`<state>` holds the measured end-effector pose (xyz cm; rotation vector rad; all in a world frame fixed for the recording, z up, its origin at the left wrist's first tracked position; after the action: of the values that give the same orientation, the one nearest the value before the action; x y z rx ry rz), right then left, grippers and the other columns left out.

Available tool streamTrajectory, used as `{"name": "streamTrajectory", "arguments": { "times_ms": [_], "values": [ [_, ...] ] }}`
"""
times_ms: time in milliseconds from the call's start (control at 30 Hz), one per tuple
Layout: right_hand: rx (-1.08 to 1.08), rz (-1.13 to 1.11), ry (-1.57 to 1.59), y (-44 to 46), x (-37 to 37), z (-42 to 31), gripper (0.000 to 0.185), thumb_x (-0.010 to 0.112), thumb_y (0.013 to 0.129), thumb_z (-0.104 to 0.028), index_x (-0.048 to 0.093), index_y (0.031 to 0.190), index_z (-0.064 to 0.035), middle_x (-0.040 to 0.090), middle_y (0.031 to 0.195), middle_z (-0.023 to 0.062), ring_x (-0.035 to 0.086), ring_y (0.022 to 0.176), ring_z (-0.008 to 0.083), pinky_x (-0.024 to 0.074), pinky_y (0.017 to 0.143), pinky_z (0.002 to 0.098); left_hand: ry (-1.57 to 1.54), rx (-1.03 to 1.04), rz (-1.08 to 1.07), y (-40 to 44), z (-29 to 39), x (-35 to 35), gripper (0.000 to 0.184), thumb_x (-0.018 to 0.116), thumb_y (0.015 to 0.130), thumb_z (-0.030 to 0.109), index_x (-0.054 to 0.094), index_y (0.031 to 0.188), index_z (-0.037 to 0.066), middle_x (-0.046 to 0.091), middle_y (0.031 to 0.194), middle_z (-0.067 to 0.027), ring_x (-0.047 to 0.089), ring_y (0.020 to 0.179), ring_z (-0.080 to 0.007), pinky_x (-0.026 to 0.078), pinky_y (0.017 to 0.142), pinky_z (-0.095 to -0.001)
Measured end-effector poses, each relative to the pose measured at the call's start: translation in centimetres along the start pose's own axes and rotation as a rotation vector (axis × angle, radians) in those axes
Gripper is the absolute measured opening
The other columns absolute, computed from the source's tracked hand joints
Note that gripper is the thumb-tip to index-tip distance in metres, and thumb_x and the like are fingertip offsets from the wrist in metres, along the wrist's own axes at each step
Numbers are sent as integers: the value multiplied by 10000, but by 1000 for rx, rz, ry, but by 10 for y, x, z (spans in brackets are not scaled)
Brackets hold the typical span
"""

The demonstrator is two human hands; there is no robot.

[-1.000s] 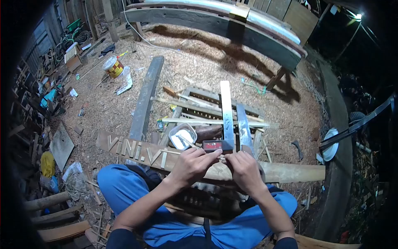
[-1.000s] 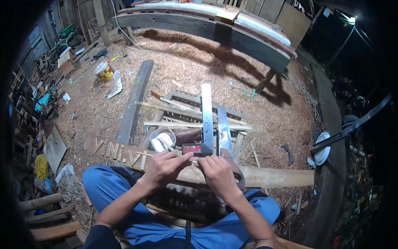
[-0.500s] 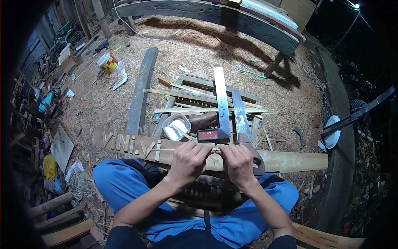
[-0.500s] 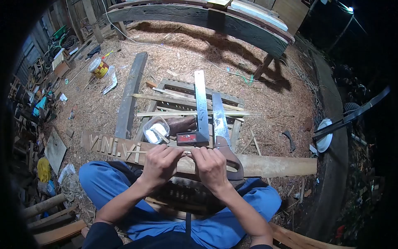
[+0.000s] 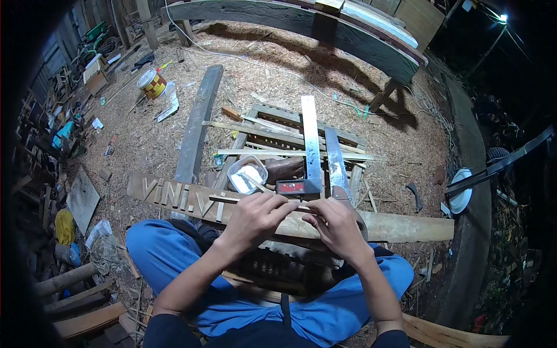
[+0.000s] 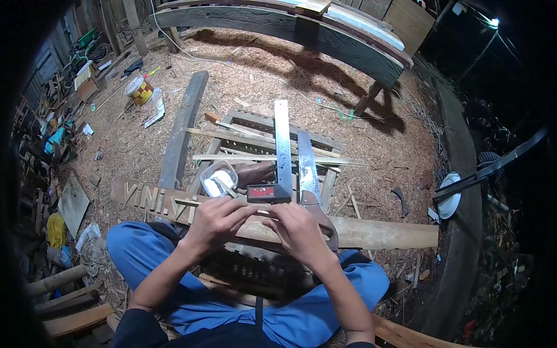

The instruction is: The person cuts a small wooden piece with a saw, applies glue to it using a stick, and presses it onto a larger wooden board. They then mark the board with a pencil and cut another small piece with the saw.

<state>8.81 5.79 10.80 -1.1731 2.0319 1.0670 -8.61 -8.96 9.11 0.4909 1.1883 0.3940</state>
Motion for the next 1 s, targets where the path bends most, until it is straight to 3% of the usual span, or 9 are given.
{"name": "streamTrajectory", "arguments": {
  "times_ms": [33,67,133,233,700,767,1000],
  "values": [
    [-42,32,-51,0,1,0,213,765,916,-137,680,1088,-45,625,863,117,613,835,322,489,760,438,-24,2,11,1,-3,0,324,721,869,135,735,1188,81,716,999,-43,703,867,-216,544,715,-360],
    [-42,33,-49,0,2,0,213,765,916,-137,680,1088,-45,625,863,117,613,835,322,489,760,438,-36,20,55,3,-4,-1,275,783,875,132,747,1147,114,734,957,-38,698,766,-216,533,628,-359],
    [-165,98,-375,0,3,-1,248,738,927,-223,671,1109,-70,590,847,68,599,804,262,465,709,407,-24,16,36,7,1,-6,263,779,878,133,748,1139,112,737,945,-34,698,753,-216,534,631,-358],
    [-216,159,-456,-1,1,2,253,737,916,-264,668,1076,-80,557,833,43,582,795,226,454,706,381,-7,12,26,8,3,-5,234,770,885,131,749,1117,106,741,914,-27,699,734,-215,535,632,-355],
    [-116,324,-523,-5,23,-6,224,744,932,-337,672,962,-127,520,691,-10,561,632,166,355,690,370,44,-144,83,2,15,4,177,770,879,128,743,1049,87,723,798,-67,710,688,-239,531,603,-376],
    [-94,342,-521,-4,24,-8,228,741,937,-345,673,960,-128,522,687,-12,562,621,163,350,695,372,45,-138,136,1,14,7,207,708,858,108,725,1064,97,721,841,-51,683,671,-219,516,580,-376],
    [-63,432,-503,-4,35,-10,163,779,946,-246,709,965,-100,580,665,-12,561,603,167,351,699,377,-14,-256,185,2,25,16,199,726,914,127,730,1107,79,676,793,-55,679,655,-234,506,562,-384]
  ]
}}
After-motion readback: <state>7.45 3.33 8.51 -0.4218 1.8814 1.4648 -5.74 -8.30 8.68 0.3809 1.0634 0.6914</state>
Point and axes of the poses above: each hand's wrist, its own y-axis towards the middle knuckle, its own x-axis out of the palm, z = x × y, the point moved 1 cm from there along y, towards the middle knuckle
